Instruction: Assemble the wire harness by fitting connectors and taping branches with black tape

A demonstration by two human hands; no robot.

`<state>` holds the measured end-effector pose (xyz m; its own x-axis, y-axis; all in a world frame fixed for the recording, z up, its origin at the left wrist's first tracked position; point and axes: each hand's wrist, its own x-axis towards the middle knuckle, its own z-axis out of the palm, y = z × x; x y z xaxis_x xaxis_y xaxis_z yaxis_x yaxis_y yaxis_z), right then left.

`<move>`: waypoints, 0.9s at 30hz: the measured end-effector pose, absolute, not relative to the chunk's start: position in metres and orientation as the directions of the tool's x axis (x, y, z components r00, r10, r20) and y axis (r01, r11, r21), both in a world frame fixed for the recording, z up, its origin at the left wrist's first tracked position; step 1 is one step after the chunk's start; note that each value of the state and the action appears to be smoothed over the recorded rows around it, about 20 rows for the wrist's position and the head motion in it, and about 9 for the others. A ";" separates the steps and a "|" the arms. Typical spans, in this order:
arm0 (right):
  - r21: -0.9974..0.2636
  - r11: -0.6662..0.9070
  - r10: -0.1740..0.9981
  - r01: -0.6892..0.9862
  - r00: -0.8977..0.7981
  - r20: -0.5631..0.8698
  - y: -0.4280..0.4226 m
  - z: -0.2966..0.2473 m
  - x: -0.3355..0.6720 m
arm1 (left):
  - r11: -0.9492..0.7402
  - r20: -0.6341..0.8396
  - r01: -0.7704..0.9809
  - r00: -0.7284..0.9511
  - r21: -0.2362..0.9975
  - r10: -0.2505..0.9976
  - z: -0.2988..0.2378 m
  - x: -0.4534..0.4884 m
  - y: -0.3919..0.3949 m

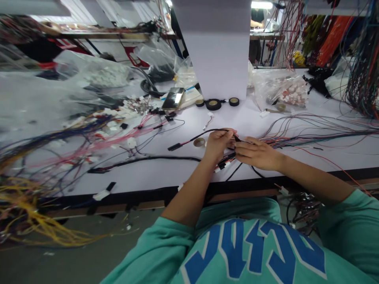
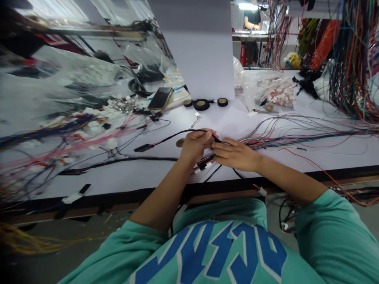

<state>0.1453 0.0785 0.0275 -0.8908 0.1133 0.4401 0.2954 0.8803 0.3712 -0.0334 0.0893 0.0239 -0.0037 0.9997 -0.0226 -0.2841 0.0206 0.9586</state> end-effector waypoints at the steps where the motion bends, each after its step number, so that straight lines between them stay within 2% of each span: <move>1: 0.451 0.847 0.072 0.280 -0.902 0.426 0.074 0.030 0.143 | 0.026 -0.024 -0.309 0.012 0.951 1.000 0.024 -0.033 0.089; 3: 0.526 0.806 0.035 0.272 -0.909 0.416 0.069 0.035 0.141 | 0.049 -0.035 -0.363 0.043 0.931 0.998 0.024 -0.033 0.089; 5: 0.497 0.819 0.070 0.287 -0.910 0.410 0.068 0.040 0.144 | 0.096 -0.068 -0.415 0.082 0.905 0.994 0.022 -0.034 0.090; 9: 0.275 0.847 0.337 0.455 -0.859 0.385 0.074 0.047 0.155 | 0.141 -0.092 -0.451 0.129 0.881 0.987 0.018 -0.035 0.093; 12: 0.145 0.776 0.549 0.614 -0.771 0.322 0.086 0.049 0.157 | -0.026 0.066 -0.390 0.089 0.920 0.994 0.018 -0.034 0.091; 14: 0.086 0.731 0.639 0.677 -0.723 0.262 0.096 0.049 0.154 | -0.190 0.212 -0.252 0.063 0.949 0.975 0.020 -0.033 0.088; 16: 0.024 0.731 0.658 0.682 -0.715 0.236 0.106 0.046 0.151 | -0.311 0.317 -0.074 0.078 0.947 0.945 0.024 -0.034 0.084; 19: -0.083 0.784 0.611 0.615 -0.743 0.273 0.115 0.042 0.149 | -0.368 0.358 0.080 0.116 0.926 0.926 0.029 -0.035 0.082; 24: -0.194 0.823 0.566 0.533 -0.745 0.353 0.118 0.039 0.150 | -0.356 0.348 0.095 0.087 0.930 0.933 0.030 -0.038 0.085; 27: -0.303 0.826 0.561 0.476 -0.751 0.348 0.126 0.034 0.147 | -0.379 0.369 0.116 0.100 0.918 0.924 0.030 -0.038 0.084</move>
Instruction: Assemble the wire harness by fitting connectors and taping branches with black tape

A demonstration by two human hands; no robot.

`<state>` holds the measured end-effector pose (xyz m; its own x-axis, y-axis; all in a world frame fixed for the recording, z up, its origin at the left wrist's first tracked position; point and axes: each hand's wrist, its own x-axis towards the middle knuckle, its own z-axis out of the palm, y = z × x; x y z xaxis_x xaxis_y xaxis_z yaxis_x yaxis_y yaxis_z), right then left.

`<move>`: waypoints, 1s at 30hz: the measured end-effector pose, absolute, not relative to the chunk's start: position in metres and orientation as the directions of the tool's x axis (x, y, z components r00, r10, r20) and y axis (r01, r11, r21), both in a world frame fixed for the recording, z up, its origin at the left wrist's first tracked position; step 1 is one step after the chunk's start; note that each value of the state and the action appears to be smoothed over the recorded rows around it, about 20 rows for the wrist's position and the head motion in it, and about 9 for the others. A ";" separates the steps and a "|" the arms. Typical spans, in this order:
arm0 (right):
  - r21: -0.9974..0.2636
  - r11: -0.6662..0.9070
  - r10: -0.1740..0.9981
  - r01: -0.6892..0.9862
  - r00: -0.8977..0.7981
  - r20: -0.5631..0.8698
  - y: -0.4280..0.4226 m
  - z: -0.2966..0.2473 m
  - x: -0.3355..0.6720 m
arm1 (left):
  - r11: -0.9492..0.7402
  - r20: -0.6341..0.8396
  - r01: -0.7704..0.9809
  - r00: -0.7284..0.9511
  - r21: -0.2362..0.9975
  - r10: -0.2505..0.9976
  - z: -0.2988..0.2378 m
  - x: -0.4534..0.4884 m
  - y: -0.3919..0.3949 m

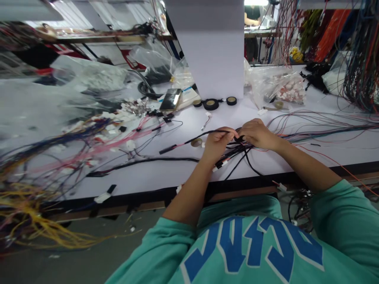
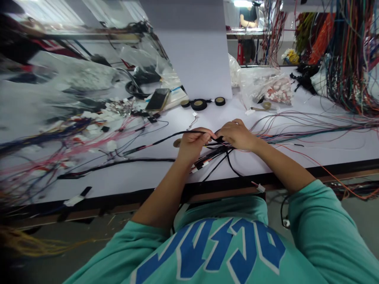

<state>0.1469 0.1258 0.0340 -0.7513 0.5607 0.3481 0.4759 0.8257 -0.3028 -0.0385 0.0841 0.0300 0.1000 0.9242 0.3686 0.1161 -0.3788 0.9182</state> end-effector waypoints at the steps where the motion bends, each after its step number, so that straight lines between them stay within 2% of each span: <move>1: -0.351 0.826 0.551 0.441 -0.762 0.341 0.129 0.032 0.145 | -0.391 0.380 0.137 0.104 0.910 0.919 0.030 -0.039 0.083; 5: -0.524 0.807 0.512 0.271 -0.764 0.393 0.139 0.019 0.134 | -0.424 0.409 0.243 0.111 0.873 0.906 0.031 -0.041 0.082; 8: -0.666 0.709 0.615 0.232 -0.666 0.423 0.137 0.009 0.127 | -0.448 0.433 0.314 0.120 0.837 0.894 0.029 -0.044 0.085; 11: -0.856 0.472 0.749 0.213 -0.609 0.261 0.131 0.003 0.127 | -0.437 0.430 0.322 0.097 0.840 0.898 0.027 -0.045 0.088; 13: -0.918 0.344 0.763 0.198 -0.629 0.151 0.128 0.002 0.130 | -0.403 0.403 0.275 0.058 0.873 0.913 0.026 -0.043 0.090; 18: -0.951 0.259 0.702 0.171 -0.709 0.064 0.126 0.006 0.139 | -0.313 0.314 0.072 0.002 0.947 0.949 0.025 -0.034 0.094; 25: -0.962 0.253 0.761 0.108 -0.636 0.129 0.126 -0.007 0.130 | -0.264 0.264 -0.103 -0.010 0.959 0.964 0.019 -0.029 0.105; 30: -0.956 0.263 0.816 0.130 -0.559 0.148 0.124 -0.013 0.124 | -0.039 0.033 -0.265 -0.027 0.964 0.999 0.013 -0.030 0.108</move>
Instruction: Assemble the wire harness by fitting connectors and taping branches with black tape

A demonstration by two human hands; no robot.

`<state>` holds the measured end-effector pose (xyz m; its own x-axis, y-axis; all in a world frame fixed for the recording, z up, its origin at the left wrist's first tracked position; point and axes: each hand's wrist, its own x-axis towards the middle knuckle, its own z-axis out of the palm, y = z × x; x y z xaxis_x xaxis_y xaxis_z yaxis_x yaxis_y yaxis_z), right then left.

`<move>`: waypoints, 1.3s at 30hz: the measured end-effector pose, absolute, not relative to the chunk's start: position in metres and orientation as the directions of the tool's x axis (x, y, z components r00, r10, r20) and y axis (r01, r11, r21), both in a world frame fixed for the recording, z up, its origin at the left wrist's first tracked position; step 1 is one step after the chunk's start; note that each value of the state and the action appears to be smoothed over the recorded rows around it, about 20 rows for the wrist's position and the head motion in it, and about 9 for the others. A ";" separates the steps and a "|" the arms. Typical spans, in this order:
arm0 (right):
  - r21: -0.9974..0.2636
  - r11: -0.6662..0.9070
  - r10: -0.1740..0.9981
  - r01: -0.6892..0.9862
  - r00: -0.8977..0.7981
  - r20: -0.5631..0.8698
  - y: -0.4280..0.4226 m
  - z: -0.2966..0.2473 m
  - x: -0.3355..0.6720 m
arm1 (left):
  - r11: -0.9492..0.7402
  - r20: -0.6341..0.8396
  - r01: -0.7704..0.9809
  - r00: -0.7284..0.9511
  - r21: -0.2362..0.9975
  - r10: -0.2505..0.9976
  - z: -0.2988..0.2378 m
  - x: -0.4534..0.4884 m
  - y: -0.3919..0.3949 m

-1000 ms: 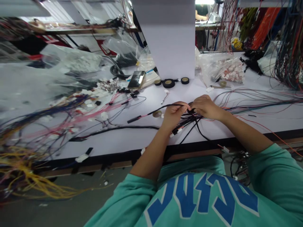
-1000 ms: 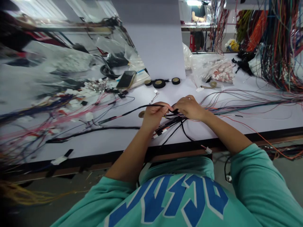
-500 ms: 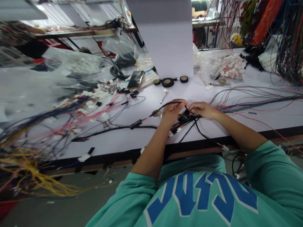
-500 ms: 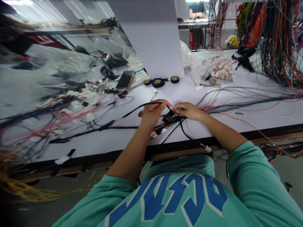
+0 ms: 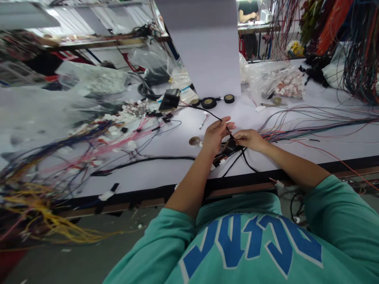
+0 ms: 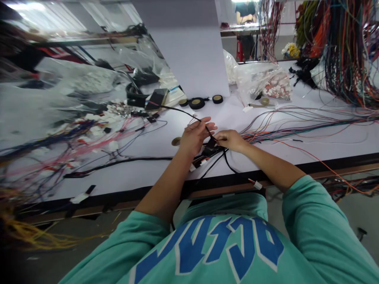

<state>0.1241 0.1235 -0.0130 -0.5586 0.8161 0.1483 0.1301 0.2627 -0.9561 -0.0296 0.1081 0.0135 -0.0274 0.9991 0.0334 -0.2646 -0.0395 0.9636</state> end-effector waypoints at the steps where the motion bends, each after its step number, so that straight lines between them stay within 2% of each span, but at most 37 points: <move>1: -0.953 0.266 0.831 0.143 -0.536 0.151 0.123 -0.013 0.123 | -0.004 -0.004 -0.256 -0.030 0.967 1.000 0.013 -0.030 0.107; 7: -0.935 0.278 0.886 0.219 -0.435 0.162 0.120 -0.012 0.118 | 0.076 -0.070 0.104 -0.064 0.992 0.995 0.013 -0.033 0.096; 12: -0.947 0.198 0.904 0.252 -0.421 0.077 0.122 -0.012 0.121 | 0.114 -0.114 0.015 0.028 0.993 0.993 0.015 -0.038 0.100; 14: -0.907 0.270 0.880 0.322 -0.466 0.096 0.123 -0.009 0.125 | 0.105 -0.105 0.000 0.057 0.994 0.993 0.016 -0.040 0.101; 15: -0.860 0.360 0.853 0.362 -0.500 0.147 0.122 -0.006 0.127 | 0.104 -0.104 -0.001 0.058 0.995 0.993 0.016 -0.040 0.102; 17: -0.662 0.622 0.735 0.417 -0.601 0.312 0.117 0.003 0.132 | 0.109 -0.109 0.004 0.048 0.994 0.993 0.016 -0.039 0.102; 19: -0.325 0.848 0.527 0.418 -0.726 0.442 0.106 0.015 0.136 | 0.122 -0.123 0.023 0.040 0.992 0.992 0.017 -0.037 0.102; 20: -0.142 0.907 0.416 0.398 -0.787 0.456 0.099 0.021 0.137 | 0.123 -0.124 0.038 0.035 0.992 0.992 0.018 -0.036 0.102; 23: 0.325 0.900 0.160 0.291 -0.913 0.376 0.079 0.033 0.141 | 0.101 -0.104 0.095 0.027 0.990 0.994 0.019 -0.034 0.100; 24: 0.431 0.865 0.104 0.256 -0.933 0.345 0.073 0.035 0.142 | 0.087 -0.090 0.109 0.025 0.990 0.996 0.020 -0.034 0.099; 26: 0.543 0.808 0.064 0.228 -0.950 0.305 0.066 0.036 0.144 | 0.059 -0.064 0.120 0.040 0.991 0.997 0.022 -0.034 0.097; 27: 0.551 0.801 0.078 0.234 -0.953 0.292 0.064 0.035 0.145 | 0.049 -0.056 0.119 0.055 0.992 0.997 0.022 -0.034 0.096; 29: 0.484 0.829 0.160 0.279 -0.948 0.274 0.063 0.034 0.148 | 0.034 -0.044 0.119 0.085 0.992 0.995 0.024 -0.034 0.093; 31: 0.351 0.857 0.297 0.376 -0.919 0.259 0.066 0.034 0.151 | 0.007 -0.025 0.158 0.115 0.987 0.993 0.024 -0.035 0.089; 33: 0.228 0.822 0.471 0.521 -0.849 0.240 0.070 0.037 0.153 | -0.082 0.050 0.255 0.130 0.963 0.990 0.022 -0.036 0.084; 36: 0.137 0.697 0.674 0.704 -0.709 0.208 0.082 0.041 0.151 | -0.311 0.284 0.444 0.129 0.840 0.950 0.018 -0.036 0.078; 39: 0.007 0.695 0.701 0.719 -0.679 0.218 0.096 0.039 0.145 | -0.487 0.439 0.584 0.235 0.649 0.867 0.017 -0.036 0.077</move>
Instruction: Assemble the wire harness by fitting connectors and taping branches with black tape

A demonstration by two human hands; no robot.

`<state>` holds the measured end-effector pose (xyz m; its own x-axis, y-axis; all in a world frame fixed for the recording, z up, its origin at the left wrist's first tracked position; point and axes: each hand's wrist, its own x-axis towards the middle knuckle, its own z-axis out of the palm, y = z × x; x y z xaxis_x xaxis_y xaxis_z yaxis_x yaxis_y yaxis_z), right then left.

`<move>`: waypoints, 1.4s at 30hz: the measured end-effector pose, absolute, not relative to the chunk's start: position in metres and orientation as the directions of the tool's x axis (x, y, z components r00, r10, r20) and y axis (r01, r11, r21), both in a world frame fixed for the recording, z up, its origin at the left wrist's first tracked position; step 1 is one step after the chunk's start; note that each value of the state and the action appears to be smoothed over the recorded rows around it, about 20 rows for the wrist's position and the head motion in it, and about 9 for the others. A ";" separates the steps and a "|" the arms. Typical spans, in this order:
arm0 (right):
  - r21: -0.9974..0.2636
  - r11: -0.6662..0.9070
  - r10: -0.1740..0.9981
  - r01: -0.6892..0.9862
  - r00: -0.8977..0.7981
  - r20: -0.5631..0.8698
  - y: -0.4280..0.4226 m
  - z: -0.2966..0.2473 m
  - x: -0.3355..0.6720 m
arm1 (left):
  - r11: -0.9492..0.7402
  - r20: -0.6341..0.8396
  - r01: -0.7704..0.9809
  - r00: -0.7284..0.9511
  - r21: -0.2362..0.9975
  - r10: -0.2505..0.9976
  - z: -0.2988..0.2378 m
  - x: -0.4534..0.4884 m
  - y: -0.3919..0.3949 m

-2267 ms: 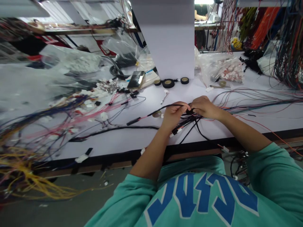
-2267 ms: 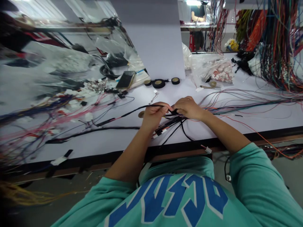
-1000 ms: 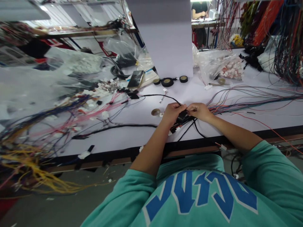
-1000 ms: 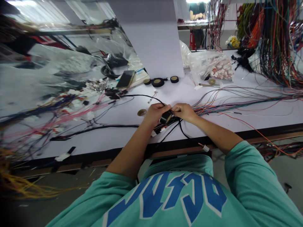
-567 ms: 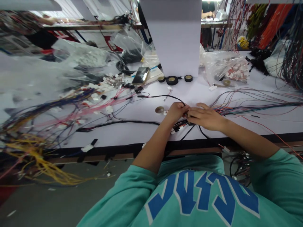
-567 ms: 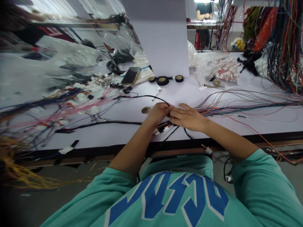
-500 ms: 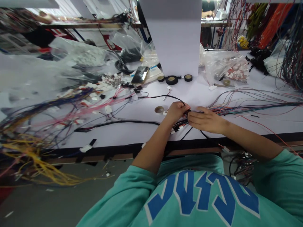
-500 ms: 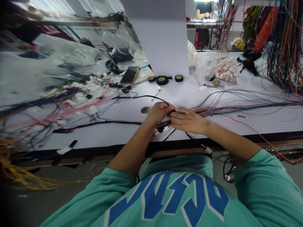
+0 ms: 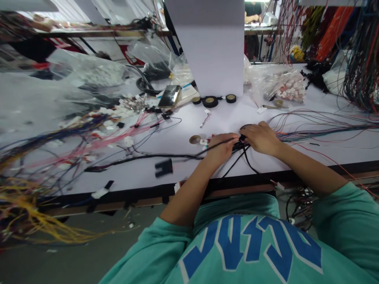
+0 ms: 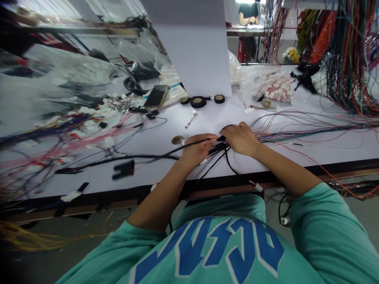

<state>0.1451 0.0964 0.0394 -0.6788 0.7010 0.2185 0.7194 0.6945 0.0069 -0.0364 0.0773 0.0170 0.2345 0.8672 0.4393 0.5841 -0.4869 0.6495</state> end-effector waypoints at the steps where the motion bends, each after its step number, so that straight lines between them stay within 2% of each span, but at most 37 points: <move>1: -0.055 0.719 0.684 0.693 -0.690 0.237 0.101 0.037 0.143 | -0.523 0.447 0.616 0.291 0.589 0.846 0.019 -0.036 0.078; 4: -0.226 0.762 0.647 0.607 -0.694 0.316 0.114 0.025 0.141 | -0.602 0.409 0.675 0.450 0.426 0.794 0.029 -0.035 0.083; 9: -0.443 0.677 0.734 0.589 -0.583 0.348 0.125 0.009 0.141 | -0.681 0.269 0.706 0.628 0.197 0.730 0.053 -0.026 0.091; 12: -0.601 0.626 0.755 0.498 -0.580 0.305 0.129 0.002 0.140 | -0.687 0.182 0.717 0.665 0.118 0.724 0.065 -0.018 0.094; 17: -0.831 0.418 0.810 0.366 -0.564 0.159 0.130 -0.003 0.134 | -0.659 0.102 0.750 0.652 0.056 0.751 0.078 -0.013 0.096; 19: -0.890 0.346 0.803 0.297 -0.584 0.118 0.129 -0.003 0.132 | -0.651 0.140 0.757 0.639 0.063 0.756 0.076 -0.015 0.096; 21: -0.935 0.270 0.796 0.229 -0.599 0.084 0.128 -0.004 0.132 | -0.611 0.192 0.779 0.585 0.136 0.788 0.067 -0.019 0.096; 22: -0.948 0.239 0.798 0.211 -0.598 0.068 0.129 -0.005 0.132 | -0.573 0.211 0.790 0.535 0.218 0.818 0.060 -0.020 0.095; 24: -0.947 0.224 0.822 0.230 -0.567 0.056 0.130 -0.008 0.136 | -0.446 0.216 0.769 0.391 0.458 0.895 0.046 -0.023 0.094; 26: -0.907 0.271 0.865 0.322 -0.495 0.083 0.132 -0.009 0.141 | -0.287 0.164 0.675 0.241 0.680 0.956 0.033 -0.025 0.092; 29: -0.768 0.423 0.875 0.481 -0.436 0.210 0.131 -0.003 0.150 | -0.118 0.045 0.546 0.146 0.829 0.988 0.023 -0.024 0.090; 32: -0.552 0.631 0.767 0.545 -0.542 0.343 0.118 0.014 0.154 | -0.002 -0.043 0.435 0.095 0.901 0.995 0.021 -0.022 0.092; 36: -0.212 0.879 0.477 0.428 -0.806 0.351 0.086 0.030 0.147 | 0.222 -0.231 0.216 0.017 0.951 0.973 0.022 -0.019 0.095; 38: -0.062 0.926 0.372 0.373 -0.870 0.322 0.071 0.029 0.141 | 0.299 -0.301 0.125 0.001 0.946 0.953 0.023 -0.018 0.094; 42: 0.165 0.908 0.317 0.385 -0.889 0.331 0.058 0.015 0.135 | 0.362 -0.360 0.034 -0.044 0.932 0.932 0.023 -0.017 0.092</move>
